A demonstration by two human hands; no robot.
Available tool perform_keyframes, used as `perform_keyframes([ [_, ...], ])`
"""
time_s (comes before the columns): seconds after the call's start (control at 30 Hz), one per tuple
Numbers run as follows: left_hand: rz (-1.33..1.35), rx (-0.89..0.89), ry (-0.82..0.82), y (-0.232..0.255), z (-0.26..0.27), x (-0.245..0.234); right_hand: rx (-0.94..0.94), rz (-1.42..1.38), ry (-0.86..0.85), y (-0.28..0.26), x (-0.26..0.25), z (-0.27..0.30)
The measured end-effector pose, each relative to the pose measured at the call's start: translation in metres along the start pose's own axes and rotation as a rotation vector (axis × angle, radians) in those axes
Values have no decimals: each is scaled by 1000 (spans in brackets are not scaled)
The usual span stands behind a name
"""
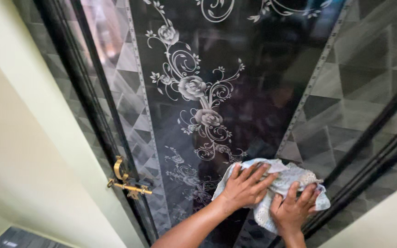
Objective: The person wipes a glass door with a white cloth using both hands. They move the cloth in circular and vertical motions across the surface, covering the floral etching and the brass handle area.
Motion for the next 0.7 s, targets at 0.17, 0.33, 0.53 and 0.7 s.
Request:
perform_keyframes([
  [0.17,-27,-65,4,-11,47,19,-48,-204,15,-21,0,2],
  [0.33,-31,-219,2,-27,94,45,-134,-272,12,-42,14,8],
  [0.53,-30,-378,18,-50,130,51,-166,-257,-4,-69,38,20],
  [0.7,-28,-344,24,-62,142,50,-57,-172,-191,-104,52,12],
])
Point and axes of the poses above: each hand's wrist, its own z-axis away from the middle knuckle, its own x-axis out of the palm, y = z × x, the point moved 7 cm from there along -z, towards the middle knuckle
